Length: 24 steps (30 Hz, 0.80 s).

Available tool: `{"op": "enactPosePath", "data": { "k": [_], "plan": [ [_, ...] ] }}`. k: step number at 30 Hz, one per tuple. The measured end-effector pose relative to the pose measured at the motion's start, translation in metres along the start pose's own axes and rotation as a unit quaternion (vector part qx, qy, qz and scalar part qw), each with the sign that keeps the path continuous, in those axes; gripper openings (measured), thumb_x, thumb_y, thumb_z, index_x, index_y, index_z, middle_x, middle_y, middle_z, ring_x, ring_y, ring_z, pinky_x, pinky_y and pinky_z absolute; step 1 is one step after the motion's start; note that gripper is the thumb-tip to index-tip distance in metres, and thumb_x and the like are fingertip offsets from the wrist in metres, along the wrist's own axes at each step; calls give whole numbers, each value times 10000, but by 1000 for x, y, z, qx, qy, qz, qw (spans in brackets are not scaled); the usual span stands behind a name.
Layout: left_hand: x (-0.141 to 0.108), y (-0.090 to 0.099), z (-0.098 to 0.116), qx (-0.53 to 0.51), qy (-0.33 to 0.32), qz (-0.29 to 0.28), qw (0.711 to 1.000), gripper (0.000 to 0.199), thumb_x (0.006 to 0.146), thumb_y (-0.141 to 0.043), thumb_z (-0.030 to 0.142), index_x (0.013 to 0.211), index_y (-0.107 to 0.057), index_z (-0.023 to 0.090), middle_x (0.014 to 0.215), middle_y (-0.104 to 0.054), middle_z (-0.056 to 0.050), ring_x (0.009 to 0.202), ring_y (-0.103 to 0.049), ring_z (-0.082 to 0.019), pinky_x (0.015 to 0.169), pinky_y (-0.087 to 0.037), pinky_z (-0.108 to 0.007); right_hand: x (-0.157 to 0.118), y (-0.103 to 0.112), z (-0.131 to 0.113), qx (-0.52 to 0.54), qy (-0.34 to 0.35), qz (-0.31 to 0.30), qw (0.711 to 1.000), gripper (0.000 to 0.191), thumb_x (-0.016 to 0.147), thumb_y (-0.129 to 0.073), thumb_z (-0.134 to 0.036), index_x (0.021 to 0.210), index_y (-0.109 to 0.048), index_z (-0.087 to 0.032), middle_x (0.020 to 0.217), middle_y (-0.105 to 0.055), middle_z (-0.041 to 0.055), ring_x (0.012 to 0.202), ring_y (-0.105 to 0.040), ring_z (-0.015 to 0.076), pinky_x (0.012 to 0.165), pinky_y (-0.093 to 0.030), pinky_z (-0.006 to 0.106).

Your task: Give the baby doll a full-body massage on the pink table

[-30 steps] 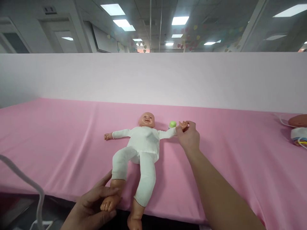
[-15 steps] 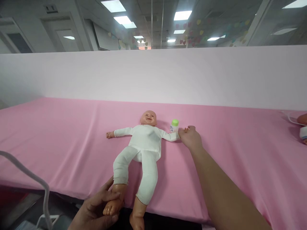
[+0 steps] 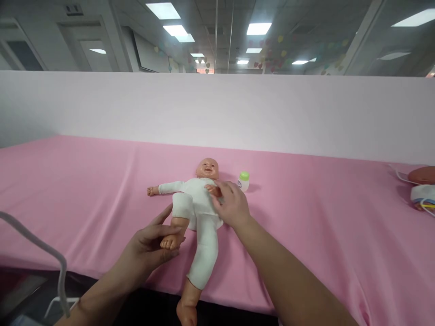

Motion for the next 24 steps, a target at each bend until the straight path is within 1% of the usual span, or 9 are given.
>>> {"op": "enactPosePath", "data": {
  "k": [4,8,10,13,15,17,19,22,24],
  "plan": [
    [17,-6,-4,-29,-3,-8,1000,287,765,-903,298,1047,-852,273,1628,-506,-87,1571,-318,-425,1163,-479,-528,-2,-16,-8,0,94,-83,992,192,921,-643,-169,1066,-738,-250,1037,-755,62,962,-665,259,892,-530,429],
    [23,-7,-11,-78,8,-7,997,345,739,-915,267,1076,-843,268,1688,-415,-87,1513,-420,-448,1067,-557,-523,-3,-21,-5,4,99,-106,989,171,916,-650,-143,1018,-745,-241,1028,-758,52,958,-660,254,908,-503,434],
    [22,-7,-11,-72,10,-8,997,360,738,-916,273,1090,-841,267,1687,-417,-89,1533,-388,-445,1083,-545,-526,-4,-20,-4,15,91,-104,990,203,907,-651,-137,1060,-738,-238,1072,-769,53,987,-666,261,936,-498,446],
    [13,-5,-6,-14,8,-19,1000,323,764,-901,315,1080,-847,272,1575,-568,-97,1601,-241,-413,1181,-454,-545,-4,-18,-5,39,79,-109,990,270,910,-635,-136,1141,-724,-244,1148,-778,52,1036,-678,268,982,-492,470],
    [2,-3,-3,9,15,-26,1000,289,789,-884,346,1068,-851,278,1560,-583,-96,1615,-184,-405,1188,-446,-547,-3,-14,-3,50,43,-107,992,273,919,-638,-174,1158,-733,-264,1136,-783,47,1045,-683,274,976,-504,475],
    [-13,0,-5,0,38,-26,999,270,808,-871,359,1066,-852,282,1650,-476,-86,1596,-234,-431,1121,-517,-527,-1,-7,6,61,-24,-86,994,255,918,-670,-260,1161,-744,-286,1100,-789,40,1039,-687,282,952,-526,472],
    [-29,4,-11,-23,60,-19,998,270,812,-869,357,1071,-850,283,1719,-358,-76,1561,-321,-449,1059,-566,-504,0,6,19,88,-99,-35,991,297,917,-681,-357,1202,-730,-288,1144,-783,44,1041,-698,276,942,-548,459],
    [-52,11,-27,-34,68,-6,997,307,757,-911,334,1054,-853,285,1709,-376,-88,1532,-381,-449,1074,-553,-511,-2,28,52,111,-222,56,967,440,900,-671,-434,1301,-661,-254,1255,-749,76,1023,-721,254,915,-573,418],
    [-64,16,-40,-22,79,-1,997,339,708,-941,324,1034,-858,281,1685,-418,-104,1524,-392,-456,1091,-537,-528,-7,40,79,80,-324,76,939,544,856,-695,-461,1346,-616,-236,1225,-745,96,989,-726,263,846,-579,396]
  ]
}}
Point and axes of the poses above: each hand's wrist, its own x-axis towards the middle knuckle, its own y-axis out of the back of the hand, z = x × y, the point moved 5 cm from there along x, towards the middle knuckle
